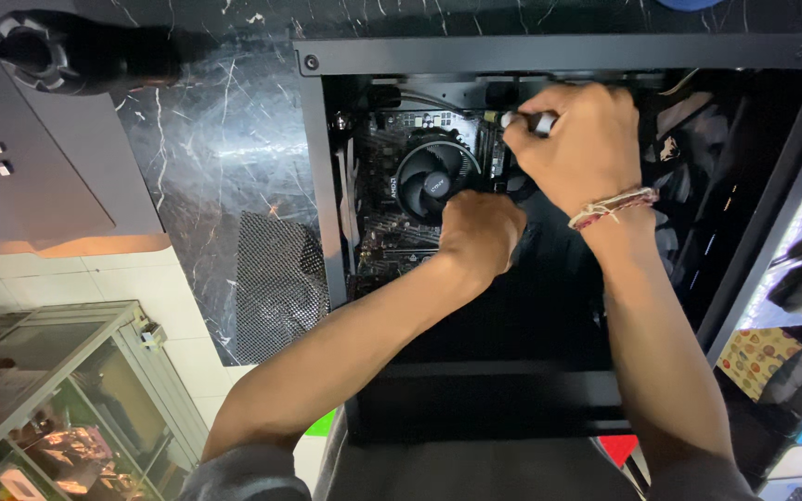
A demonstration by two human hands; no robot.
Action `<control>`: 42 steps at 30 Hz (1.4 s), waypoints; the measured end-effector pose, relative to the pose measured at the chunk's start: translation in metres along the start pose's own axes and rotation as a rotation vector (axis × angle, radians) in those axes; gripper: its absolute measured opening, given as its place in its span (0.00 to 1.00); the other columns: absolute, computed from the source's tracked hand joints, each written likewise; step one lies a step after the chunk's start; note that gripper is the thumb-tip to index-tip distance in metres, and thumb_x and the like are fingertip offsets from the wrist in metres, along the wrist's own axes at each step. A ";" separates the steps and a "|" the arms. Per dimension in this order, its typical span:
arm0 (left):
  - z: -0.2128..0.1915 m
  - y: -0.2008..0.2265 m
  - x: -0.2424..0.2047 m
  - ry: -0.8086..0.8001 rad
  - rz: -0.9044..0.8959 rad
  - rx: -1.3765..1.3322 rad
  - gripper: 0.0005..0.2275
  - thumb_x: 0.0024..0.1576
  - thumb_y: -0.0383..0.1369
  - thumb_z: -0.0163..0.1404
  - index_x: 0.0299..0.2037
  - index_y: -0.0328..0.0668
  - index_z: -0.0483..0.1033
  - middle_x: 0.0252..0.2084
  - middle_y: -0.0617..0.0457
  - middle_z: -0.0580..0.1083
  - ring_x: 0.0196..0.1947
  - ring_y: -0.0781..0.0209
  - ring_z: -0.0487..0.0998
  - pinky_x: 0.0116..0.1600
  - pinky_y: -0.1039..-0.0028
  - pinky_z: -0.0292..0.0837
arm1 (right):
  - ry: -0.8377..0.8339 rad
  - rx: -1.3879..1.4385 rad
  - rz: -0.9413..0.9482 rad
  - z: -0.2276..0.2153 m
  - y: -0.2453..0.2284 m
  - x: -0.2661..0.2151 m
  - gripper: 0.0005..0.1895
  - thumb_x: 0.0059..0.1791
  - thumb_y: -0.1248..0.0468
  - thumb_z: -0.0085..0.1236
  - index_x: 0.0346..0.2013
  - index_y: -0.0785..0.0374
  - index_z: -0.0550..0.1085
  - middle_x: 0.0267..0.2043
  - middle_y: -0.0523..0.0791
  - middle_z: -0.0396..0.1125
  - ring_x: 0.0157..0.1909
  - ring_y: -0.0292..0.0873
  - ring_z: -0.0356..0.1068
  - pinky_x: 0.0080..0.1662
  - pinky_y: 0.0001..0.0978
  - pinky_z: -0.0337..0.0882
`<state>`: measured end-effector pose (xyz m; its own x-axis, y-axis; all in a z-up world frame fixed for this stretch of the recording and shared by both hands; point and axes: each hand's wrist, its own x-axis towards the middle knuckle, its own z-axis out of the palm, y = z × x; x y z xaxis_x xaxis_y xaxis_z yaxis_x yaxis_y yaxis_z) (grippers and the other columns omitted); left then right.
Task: The person works inside an open computer case, using a red-handled screwdriver to tighten screws on the motherboard and a small syringe-like tool to apply a substance to the CPU cooler area. The person handles the motherboard, CPU cooler, and various tools while assembling or maintaining the computer.
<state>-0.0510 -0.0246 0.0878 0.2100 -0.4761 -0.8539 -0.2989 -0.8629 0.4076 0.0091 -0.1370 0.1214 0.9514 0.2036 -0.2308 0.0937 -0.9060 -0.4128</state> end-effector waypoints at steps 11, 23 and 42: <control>0.010 0.001 0.003 0.105 -0.028 0.011 0.08 0.60 0.30 0.61 0.48 0.52 0.87 0.46 0.57 0.85 0.45 0.46 0.88 0.40 0.63 0.85 | -0.268 -0.396 -0.138 -0.006 -0.025 0.007 0.17 0.63 0.51 0.57 0.44 0.62 0.78 0.29 0.53 0.75 0.32 0.62 0.78 0.33 0.55 0.78; 0.011 0.002 0.009 0.091 -0.043 -0.018 0.08 0.58 0.32 0.63 0.47 0.51 0.87 0.46 0.56 0.85 0.48 0.46 0.88 0.41 0.62 0.86 | -0.271 -0.371 -0.057 0.024 -0.001 0.012 0.33 0.66 0.48 0.60 0.25 0.68 0.77 0.27 0.59 0.71 0.30 0.64 0.74 0.34 0.56 0.78; 0.011 0.003 0.005 0.102 -0.049 0.024 0.10 0.58 0.32 0.64 0.49 0.47 0.86 0.46 0.54 0.84 0.40 0.46 0.89 0.31 0.62 0.84 | -0.502 -0.481 -0.117 0.005 -0.016 0.025 0.23 0.65 0.51 0.55 0.35 0.66 0.81 0.36 0.58 0.75 0.37 0.67 0.78 0.42 0.59 0.81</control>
<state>-0.0609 -0.0280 0.0815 0.3181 -0.4493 -0.8349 -0.3081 -0.8818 0.3571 0.0296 -0.1159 0.1175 0.6877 0.3509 -0.6355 0.4164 -0.9078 -0.0506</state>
